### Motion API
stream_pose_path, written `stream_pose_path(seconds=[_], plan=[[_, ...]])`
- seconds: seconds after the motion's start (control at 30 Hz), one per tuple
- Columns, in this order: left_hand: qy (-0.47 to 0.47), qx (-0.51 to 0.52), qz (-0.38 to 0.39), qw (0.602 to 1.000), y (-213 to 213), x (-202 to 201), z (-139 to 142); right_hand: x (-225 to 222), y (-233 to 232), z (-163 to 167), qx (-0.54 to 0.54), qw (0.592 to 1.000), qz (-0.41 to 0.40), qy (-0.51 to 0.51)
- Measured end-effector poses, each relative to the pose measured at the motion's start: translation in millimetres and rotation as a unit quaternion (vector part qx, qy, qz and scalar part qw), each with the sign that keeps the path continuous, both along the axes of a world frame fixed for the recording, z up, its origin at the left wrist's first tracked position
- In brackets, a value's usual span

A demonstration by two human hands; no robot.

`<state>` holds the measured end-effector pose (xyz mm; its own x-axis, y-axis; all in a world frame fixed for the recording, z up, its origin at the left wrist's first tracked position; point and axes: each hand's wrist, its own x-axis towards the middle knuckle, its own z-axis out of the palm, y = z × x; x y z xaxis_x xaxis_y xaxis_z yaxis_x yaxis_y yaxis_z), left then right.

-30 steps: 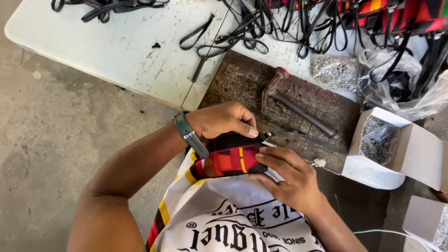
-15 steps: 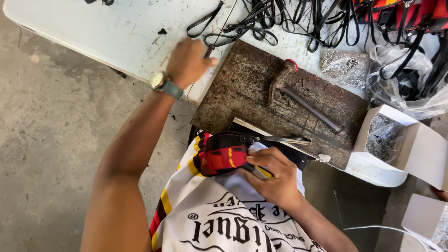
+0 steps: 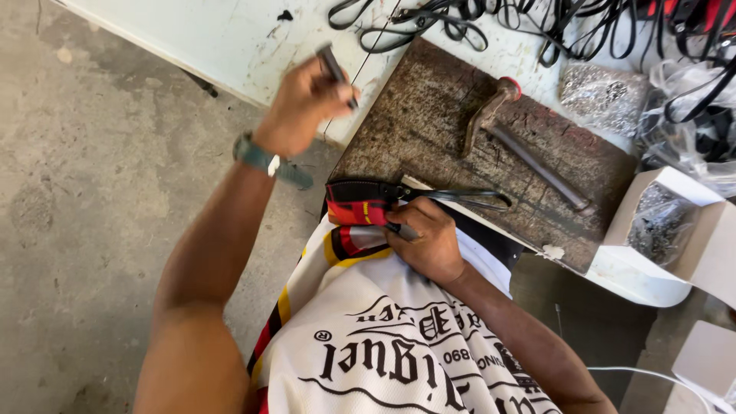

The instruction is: The person attaches black straps to small colorful fabric pouches. They thread strap ends through the pouch hardware, position rivets, and hammer the rivets to secure the straps, occasionally using scissors to trim strap ends, then set finished pouches aside on the table.

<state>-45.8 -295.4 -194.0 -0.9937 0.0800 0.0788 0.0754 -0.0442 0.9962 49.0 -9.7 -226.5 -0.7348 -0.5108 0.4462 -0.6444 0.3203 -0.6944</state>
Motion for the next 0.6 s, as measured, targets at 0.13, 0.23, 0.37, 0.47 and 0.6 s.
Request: stream_pose_path(seconds=[0.13, 0.23, 0.37, 0.47, 0.6], plan=[[0.042, -0.041, -0.003, 0.998, 36.6, 77.0, -12.6, 5.7, -4.5, 5.6, 0.02, 0.998, 0.0, 0.056], [0.055, 0.007, 0.011, 0.998, 48.4, 101.4, -17.1, 8.9, -8.1, 10.5, 0.044, 0.993, 0.015, 0.105], [0.074, 0.018, -0.005, 0.997, 52.3, 104.0, -22.1, 9.1, -12.3, 16.2, 0.055, 0.993, 0.026, 0.103], [0.088, -0.001, -0.011, 0.996, 62.2, 105.3, -32.6, 8.1, -13.6, 18.7, 0.057, 0.994, 0.015, 0.097], [0.077, -0.034, 0.035, 0.996, 75.9, 107.2, -45.0, 3.6, -11.4, 17.1, 0.069, 0.993, 0.009, 0.094]])
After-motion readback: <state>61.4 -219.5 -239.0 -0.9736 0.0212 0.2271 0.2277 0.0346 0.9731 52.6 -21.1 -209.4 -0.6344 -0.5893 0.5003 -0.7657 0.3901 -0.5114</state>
